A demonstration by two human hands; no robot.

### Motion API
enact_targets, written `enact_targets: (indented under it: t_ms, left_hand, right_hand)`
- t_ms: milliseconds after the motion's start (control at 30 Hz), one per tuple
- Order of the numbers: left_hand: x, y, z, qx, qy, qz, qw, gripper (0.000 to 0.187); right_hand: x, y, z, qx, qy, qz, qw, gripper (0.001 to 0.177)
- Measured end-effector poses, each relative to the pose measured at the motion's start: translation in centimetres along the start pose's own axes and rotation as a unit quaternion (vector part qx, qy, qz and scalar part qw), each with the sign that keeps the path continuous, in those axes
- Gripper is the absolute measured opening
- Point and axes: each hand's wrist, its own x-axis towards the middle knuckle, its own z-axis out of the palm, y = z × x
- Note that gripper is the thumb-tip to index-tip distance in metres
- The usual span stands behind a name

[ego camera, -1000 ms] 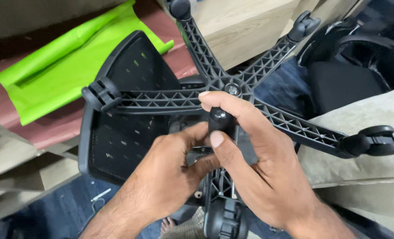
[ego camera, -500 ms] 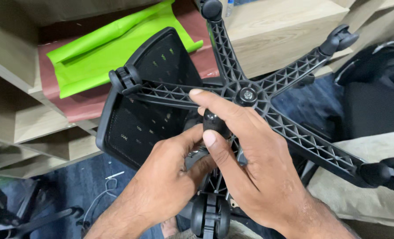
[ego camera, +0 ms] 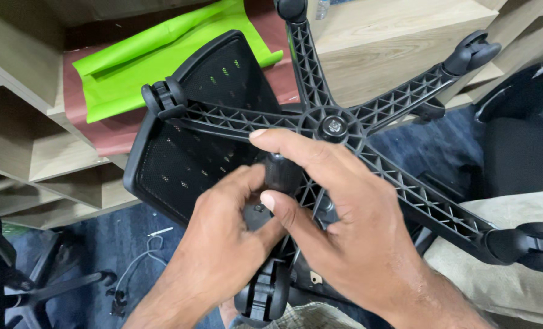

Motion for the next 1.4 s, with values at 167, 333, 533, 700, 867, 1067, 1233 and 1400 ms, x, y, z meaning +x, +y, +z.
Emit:
enact_targets:
  t_ms: [167,333,533,700,867,1067,1233,1400]
  left_hand:
    - [-0.6,1.3,-1.0,-0.046,-0.055,0.011,0.997,0.037]
    - [-0.6,1.9,-0.8,0.019,-0.053,-0.200,0.978,0.031]
    - [-0.5,0.5,1.0,0.021,0.038,-0.126,0.991,0.020]
    - [-0.5,0.1,-0.2,0.033,0.012,0.193,0.981,0.039]
    - [-0.2,0.7,-1.3,-0.032,-0.082,-0.132,0.987,0.037]
    - [1.1,-0.3,-1.5,-0.002,-0.056,-0.081,0.995,0.024]
    - [2.1,-1.7,-2.2,0.045,-0.087,0.008,0.995,0.029]
    - [2.6,-2.9,-4.0,-0.085,-0.230,0.036,0.969,0.048]
  right_hand:
    - [-0.3,-0.3,-0.2,0.051,-0.046,0.072,0.995,0.051]
    - [-0.4,-0.4,-0.1,0.023,-0.018,0.021,0.999,0.049]
    - [-0.6,-0.5,0.5,-0.024,0.021,0.019,0.999,0.043]
    - [-0.6,-1.0,0.7,0.018,-0.003,0.071,0.997,0.043]
    - [-0.1,-1.1,0.8,0.017,-0.019,0.092,0.995,0.047]
    - [0.4,-1.3,1.8,-0.058,0.023,0.079,0.995,0.047]
    - [0.4,-1.8,2.4,-0.080,0.042,0.089,0.992,0.042]
    - [0.5,-2.6,3.4,-0.063,0.049,0.167,0.983,0.045]
